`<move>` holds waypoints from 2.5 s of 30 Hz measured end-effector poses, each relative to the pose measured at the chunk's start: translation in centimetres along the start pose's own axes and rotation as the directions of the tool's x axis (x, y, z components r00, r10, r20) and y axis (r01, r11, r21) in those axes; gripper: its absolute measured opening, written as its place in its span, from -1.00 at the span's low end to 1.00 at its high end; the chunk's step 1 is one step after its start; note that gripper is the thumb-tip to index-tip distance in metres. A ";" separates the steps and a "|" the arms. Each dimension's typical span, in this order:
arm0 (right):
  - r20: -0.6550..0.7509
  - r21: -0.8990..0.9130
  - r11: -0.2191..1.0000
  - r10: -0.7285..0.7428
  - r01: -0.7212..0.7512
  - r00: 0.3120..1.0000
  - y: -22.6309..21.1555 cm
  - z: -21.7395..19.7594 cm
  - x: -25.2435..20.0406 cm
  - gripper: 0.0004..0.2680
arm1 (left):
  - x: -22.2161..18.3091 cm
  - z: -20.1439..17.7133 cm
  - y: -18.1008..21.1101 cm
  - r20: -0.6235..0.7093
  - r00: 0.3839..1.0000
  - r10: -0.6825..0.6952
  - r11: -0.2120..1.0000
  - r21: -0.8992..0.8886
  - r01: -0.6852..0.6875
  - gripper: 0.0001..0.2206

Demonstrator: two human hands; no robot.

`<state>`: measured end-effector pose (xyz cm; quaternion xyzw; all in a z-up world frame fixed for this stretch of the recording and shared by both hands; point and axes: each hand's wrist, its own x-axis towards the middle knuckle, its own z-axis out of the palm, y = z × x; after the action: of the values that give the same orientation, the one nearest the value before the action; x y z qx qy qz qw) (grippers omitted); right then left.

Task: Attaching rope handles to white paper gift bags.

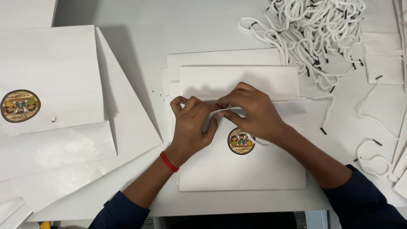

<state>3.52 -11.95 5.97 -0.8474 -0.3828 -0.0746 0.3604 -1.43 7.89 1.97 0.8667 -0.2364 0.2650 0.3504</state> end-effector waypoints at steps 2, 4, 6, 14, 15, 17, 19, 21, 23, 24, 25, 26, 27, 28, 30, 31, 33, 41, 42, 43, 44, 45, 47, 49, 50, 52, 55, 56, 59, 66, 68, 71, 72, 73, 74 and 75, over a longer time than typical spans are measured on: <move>0.064 0.139 0.990 0.028 -0.036 0.998 0.0 -0.9 0.5 -0.84 | 0.0 0.0 0.2 0.008 1.000 -0.012 1.000 -0.005 0.012 -0.82; 0.258 0.145 0.923 0.312 -0.356 0.914 -0.1 -1.6 1.1 -0.89 | 0.1 0.1 0.4 -0.023 0.999 0.034 0.999 -0.012 -0.034 -0.85; 0.270 0.165 0.946 0.229 -0.280 0.935 -0.2 -1.8 1.1 -0.88 | -0.1 0.3 0.3 -0.021 0.999 0.032 0.999 0.014 -0.031 -0.87; 0.404 0.089 0.939 0.270 -0.331 0.874 0.1 -2.7 1.3 -0.89 | -0.6 0.8 0.0 -0.038 0.992 0.121 0.988 0.105 -0.117 -0.90; 0.439 0.098 0.895 0.353 -0.435 0.826 0.2 -2.8 1.3 -0.90 | -0.6 0.8 0.1 -0.043 0.989 0.140 0.984 0.121 -0.134 -0.89; 0.474 0.102 0.840 0.430 -0.533 0.769 0.7 -2.9 1.2 -0.90 | -0.6 0.8 0.2 -0.050 0.986 0.159 0.979 0.136 -0.151 -0.87; 0.492 0.206 0.848 0.342 -0.489 0.801 1.6 -2.8 0.8 -0.91 | -0.6 0.6 0.5 -0.030 0.983 0.181 0.972 0.155 -0.175 -0.88; 0.507 0.188 0.853 0.340 -0.486 0.792 1.7 -2.8 0.9 -0.90 | -0.6 0.7 0.6 -0.024 0.980 0.197 0.967 0.170 -0.190 -0.89; 0.520 0.170 0.858 0.339 -0.484 0.784 1.8 -2.7 0.7 -0.90 | -0.6 0.8 0.6 -0.018 0.977 0.214 0.961 0.184 -0.208 -0.89; 0.523 0.160 0.849 0.360 -0.504 0.773 1.8 -2.6 0.6 -0.90 | -0.6 0.8 0.6 -0.023 0.976 0.216 0.961 0.184 -0.208 -0.89; 0.525 0.150 0.839 0.381 -0.523 0.761 1.8 -2.5 0.5 -0.90 | -0.6 0.9 0.5 -0.029 0.976 0.217 0.961 0.184 -0.208 -0.89; 0.525 0.149 0.839 0.380 -0.523 0.761 1.8 -2.4 0.3 -0.90 | -0.6 0.9 0.5 -0.030 0.976 0.216 0.961 0.184 -0.207 -0.89; 0.521 0.154 0.836 0.384 -0.526 0.762 1.8 -2.4 0.2 -0.90 | -0.6 0.9 0.5 -0.032 0.978 0.208 0.964 0.173 -0.200 -0.90; 0.516 0.159 0.833 0.387 -0.530 0.764 1.8 -2.3 0.1 -0.89 | -0.5 0.8 0.5 -0.034 0.979 0.202 0.968 0.161 -0.194 -0.90; 0.529 0.141 0.823 0.407 -0.550 0.745 1.2 -2.6 0.4 -0.89 | -0.5 0.9 0.5 -0.038 0.979 0.202 0.967 0.167 -0.193 -0.90; 0.543 0.124 0.813 0.425 -0.569 0.725 1.0 -2.7 0.6 -0.88 | -0.5 0.9 0.5 -0.041 0.979 0.202 0.966 0.173 -0.192 -0.91; 0.559 0.135 0.814 0.408 -0.565 0.722 1.0 -2.9 0.8 -0.88 | -0.6 0.8 0.6 -0.040 0.978 0.206 0.965 0.174 -0.197 -0.91; 0.581 0.118 0.843 0.370 -0.525 0.725 1.4 -2.9 0.7 -0.88 | -0.6 0.8 0.7 -0.018 0.971 0.237 0.955 0.187 -0.230 -0.95; 0.559 0.115 0.835 0.394 -0.538 0.730 1.3 -3.0 0.6 -0.89 | -0.6 0.8 0.7 -0.023 0.973 0.229 0.959 0.175 -0.222 -0.93; 0.535 0.113 0.826 0.417 -0.552 0.734 1.1 -3.0 0.6 -0.90 | -0.6 0.8 0.7 -0.027 0.975 0.221 0.963 0.163 -0.213 -0.91; 0.534 0.113 0.827 0.417 -0.551 0.735 0.3 -3.2 0.6 -0.90 | -0.6 0.8 0.6 -0.027 0.975 0.222 0.963 0.163 -0.215 -0.91; 0.370 0.135 0.891 0.360 -0.434 0.856 -0.5 -3.4 0.7 -0.90 | -0.5 0.8 0.6 -0.024 0.981 0.193 0.971 0.147 -0.188 -0.93; 0.190 0.132 0.943 0.277 -0.304 0.942 -2.2 -3.9 0.4 -0.89 | -0.3 0.7 0.5 -0.021 0.986 0.168 0.978 0.132 -0.164 -0.93; 0.029 -0.283 0.959 0.006 0.003 1.000 -3.9 -4.4 -0.4 -0.94 | -0.3 0.5 0.6 -0.051 0.993 0.106 0.988 0.117 -0.100 -0.89; 0.030 -0.284 0.959 0.006 0.003 1.000 -4.5 -3.8 -0.8 -0.94 | -0.3 0.5 0.6 -0.051 0.993 0.106 0.988 0.116 -0.100 -0.89; 0.219 -0.406 0.911 0.176 -0.075 0.960 -5.6 -2.8 -1.6 -0.79 | -0.3 0.7 0.5 -0.073 0.995 0.064 0.994 0.098 -0.057 -0.89; 0.253 -0.433 0.897 0.218 -0.091 0.943 -5.1 1.9 -3.3 -0.80 | -0.4 0.7 0.4 -0.077 0.994 0.077 0.992 0.107 -0.069 -0.88; 0.251 -0.435 0.896 0.220 -0.093 0.943 -5.0 2.8 -4.0 -0.80 | -0.5 0.7 0.4 -0.076 0.994 0.079 0.992 0.105 -0.071 -0.88; 0.266 -0.419 0.908 0.117 0.006 0.957 -5.0 5.2 -6.0 -0.93 | -0.5 0.8 0.4 -0.071 0.995 0.063 0.994 0.091 -0.057 -0.88; 0.500 -0.234 0.972 0.112 0.010 0.859 -5.9 0.9 -4.6 -0.90 | -0.7 1.4 -0.1 -0.053 0.998 -0.032 0.997 0.074 0.036 -0.86; 0.429 -0.266 0.963 0.080 0.041 0.900 -5.4 -1.1 -3.4 -0.87 | -0.7 1.2 0.0 -0.039 0.998 -0.051 0.997 0.063 0.053 -0.86; 0.128 -0.398 0.917 0.055 0.001 0.990 -4.0 -3.2 -2.3 -0.83 | -0.8 0.9 0.5 -0.044 0.999 -0.005 0.997 0.073 0.008 -0.85; 0.143 -0.413 0.910 0.102 -0.034 0.985 -3.1 -3.5 -2.3 -0.77 | -0.8 0.8 0.6 -0.061 0.997 0.043 0.994 0.100 -0.037 -0.86; 0.156 -0.428 0.901 0.149 -0.069 0.977 -2.2 -3.9 -2.3 -0.72 | -0.8 0.7 0.7 -0.078 0.993 0.091 0.988 0.128 -0.081 -0.86; 0.152 -0.429 0.901 0.146 -0.068 0.978 -2.0 -4.0 -2.4 -0.72 | -0.9 0.7 0.7 -0.079 0.992 0.095 0.988 0.131 -0.085 -0.86; 0.185 -0.386 0.917 0.185 -0.102 0.965 -1.7 -4.0 -2.6 -0.71 | -0.9 0.7 0.6 -0.076 0.989 0.129 0.981 0.153 -0.116 -0.87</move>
<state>1.13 -15.36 8.80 -0.9293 -0.3351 -0.0262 0.1532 -2.27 7.20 1.29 0.8618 -0.2537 0.3399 0.2781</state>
